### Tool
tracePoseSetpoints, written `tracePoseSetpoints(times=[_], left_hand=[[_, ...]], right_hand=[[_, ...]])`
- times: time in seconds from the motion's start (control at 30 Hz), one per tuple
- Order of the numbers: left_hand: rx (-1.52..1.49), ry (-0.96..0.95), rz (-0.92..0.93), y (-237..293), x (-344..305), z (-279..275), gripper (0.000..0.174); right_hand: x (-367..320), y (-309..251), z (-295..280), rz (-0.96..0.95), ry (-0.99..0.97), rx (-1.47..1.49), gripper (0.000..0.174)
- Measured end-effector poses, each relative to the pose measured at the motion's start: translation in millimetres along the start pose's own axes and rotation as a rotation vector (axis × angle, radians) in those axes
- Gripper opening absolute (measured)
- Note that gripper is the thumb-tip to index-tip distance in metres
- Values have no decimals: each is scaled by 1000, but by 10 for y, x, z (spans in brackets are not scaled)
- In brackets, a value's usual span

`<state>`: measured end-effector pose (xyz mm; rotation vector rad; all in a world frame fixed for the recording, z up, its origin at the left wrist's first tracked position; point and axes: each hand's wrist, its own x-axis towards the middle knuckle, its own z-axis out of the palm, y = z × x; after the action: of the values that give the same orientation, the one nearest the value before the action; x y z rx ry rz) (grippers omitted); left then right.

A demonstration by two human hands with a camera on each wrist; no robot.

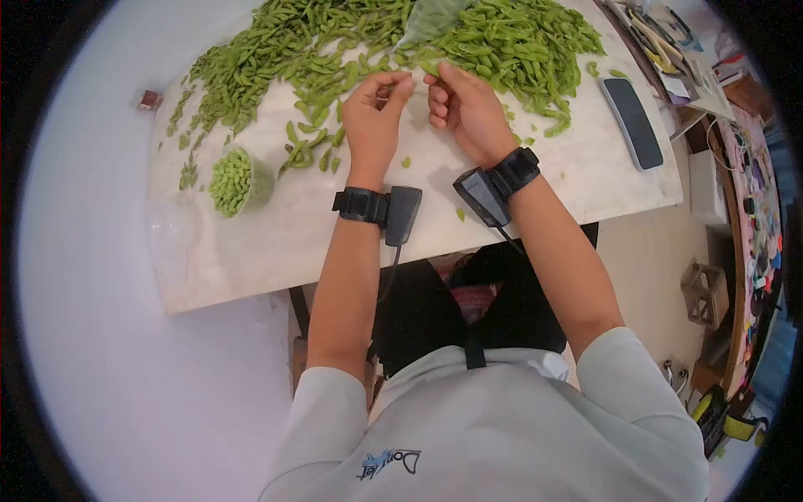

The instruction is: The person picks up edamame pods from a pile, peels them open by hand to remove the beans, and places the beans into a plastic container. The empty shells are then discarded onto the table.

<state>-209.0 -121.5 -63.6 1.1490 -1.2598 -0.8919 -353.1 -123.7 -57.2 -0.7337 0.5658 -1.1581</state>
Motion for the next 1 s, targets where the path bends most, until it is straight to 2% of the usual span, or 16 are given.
tracePoseSetpoints(times=[0.1,0.2,0.3,0.4,0.5,0.8,0.9,1.0], left_hand=[[-128,17,103,65,12,19,17],[-152,-102,26,50,-29,19,18],[-216,-98,10,23,-12,-21,15],[-457,-203,-132,-32,22,-34,14],[-576,-223,-181,-32,38,-78,13],[-593,-205,-263,30,16,-94,16],[-585,-221,-263,-13,38,-124,19],[-477,-214,-201,-27,33,-118,20]], right_hand=[[-11,-4,22,8,-14,-65,29],[-10,30,22,-6,-43,-202,30],[-19,63,73,-63,-18,-362,34],[-30,80,80,-114,-58,-484,37],[-45,61,65,-145,-173,-572,39],[-55,77,84,-184,-182,-738,37],[-53,102,91,-278,-164,-847,37],[-37,76,63,-306,-114,-1078,34]])
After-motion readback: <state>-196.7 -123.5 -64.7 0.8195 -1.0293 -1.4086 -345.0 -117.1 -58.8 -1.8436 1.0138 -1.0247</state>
